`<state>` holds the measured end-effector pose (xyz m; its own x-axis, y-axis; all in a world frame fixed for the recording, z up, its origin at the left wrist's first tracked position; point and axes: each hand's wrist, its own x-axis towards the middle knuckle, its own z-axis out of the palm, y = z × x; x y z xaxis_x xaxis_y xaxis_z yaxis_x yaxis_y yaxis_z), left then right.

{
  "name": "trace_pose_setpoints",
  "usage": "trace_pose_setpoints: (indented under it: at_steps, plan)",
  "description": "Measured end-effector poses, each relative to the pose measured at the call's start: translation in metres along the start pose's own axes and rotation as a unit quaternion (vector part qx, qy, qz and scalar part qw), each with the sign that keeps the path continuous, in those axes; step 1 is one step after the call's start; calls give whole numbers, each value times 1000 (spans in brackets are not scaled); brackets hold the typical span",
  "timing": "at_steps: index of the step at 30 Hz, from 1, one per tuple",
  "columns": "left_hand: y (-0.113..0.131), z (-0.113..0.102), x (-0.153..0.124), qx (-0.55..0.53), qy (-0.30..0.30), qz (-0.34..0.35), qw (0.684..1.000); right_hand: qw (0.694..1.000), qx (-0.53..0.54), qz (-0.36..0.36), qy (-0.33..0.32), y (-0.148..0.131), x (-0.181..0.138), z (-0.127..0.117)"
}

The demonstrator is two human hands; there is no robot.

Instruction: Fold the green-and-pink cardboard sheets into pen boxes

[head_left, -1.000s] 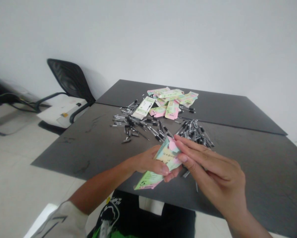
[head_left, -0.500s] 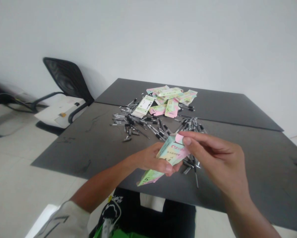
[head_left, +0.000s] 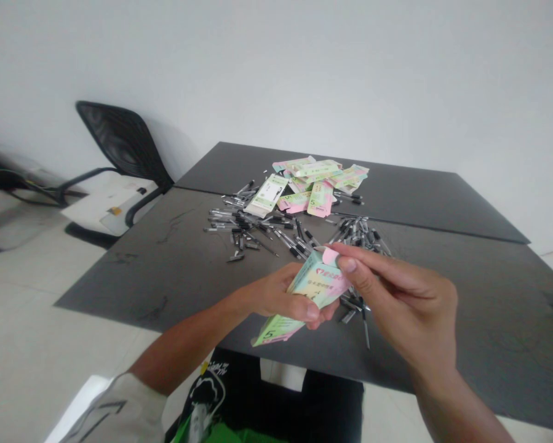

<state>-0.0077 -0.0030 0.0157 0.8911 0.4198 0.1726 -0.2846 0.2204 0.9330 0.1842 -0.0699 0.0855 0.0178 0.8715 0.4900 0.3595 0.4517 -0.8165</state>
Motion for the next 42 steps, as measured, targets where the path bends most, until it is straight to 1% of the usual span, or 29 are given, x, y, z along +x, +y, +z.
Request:
trace_pose_setpoints:
  at_steps: [4, 7, 10, 13, 15, 17, 19, 21, 24, 30, 33, 35, 37, 39, 41, 42]
  plan:
    - [1, 0, -1, -29, 0, 4, 1000, 996, -27, -79, -18, 3, 1, -2]
    - [2, 1, -2, -49, -5, 7, 999, 987, -56, -147, -26, 7, 2, -3]
    - [1, 3, -2, -64, -10, 1, 998, 973, -98, -208, -31, 10, 1, -6]
    - [1, 7, -2, -87, -6, -1, 996, 952, -134, -268, -54, 11, 1, -9]
    - [2, 10, -2, -101, 2, -3, 995, 939, -155, -298, -72, 10, 1, -10]
    - [3, 11, -1, -104, 10, -7, 994, 931, -175, -312, -78, 7, 0, -9]
    - [5, 12, -1, -95, 13, -13, 995, 932, -195, -298, -66, 5, -1, -8]
    - [8, 11, -1, -83, 4, -13, 996, 942, -204, -262, -54, 2, -3, -6]
    - [10, 10, -2, -68, -7, -7, 998, 956, -183, -221, -67, 1, -7, -3]
    - [7, 7, -2, -46, 10, -19, 999, 962, -139, -215, -90, 5, -13, 5]
    - [3, 8, 1, -73, 27, -5, 997, 969, -128, -199, -69, 7, -12, 8]
    - [1, 10, 2, -87, 33, 3, 996, 971, -121, -201, -53, 10, -11, 11]
    - [1, 11, 2, -92, 35, 5, 995, 969, -113, -214, -57, 14, -10, 14]
    - [5, 11, 1, -117, 41, 10, 992, 973, -79, -207, -59, 20, -9, 15]
    - [11, 10, 2, -170, 76, 43, 982, 986, -18, -166, -29, 28, -8, 16]
    - [15, 9, 3, -198, 107, 71, 972, 990, 10, -140, -14, 32, -9, 16]
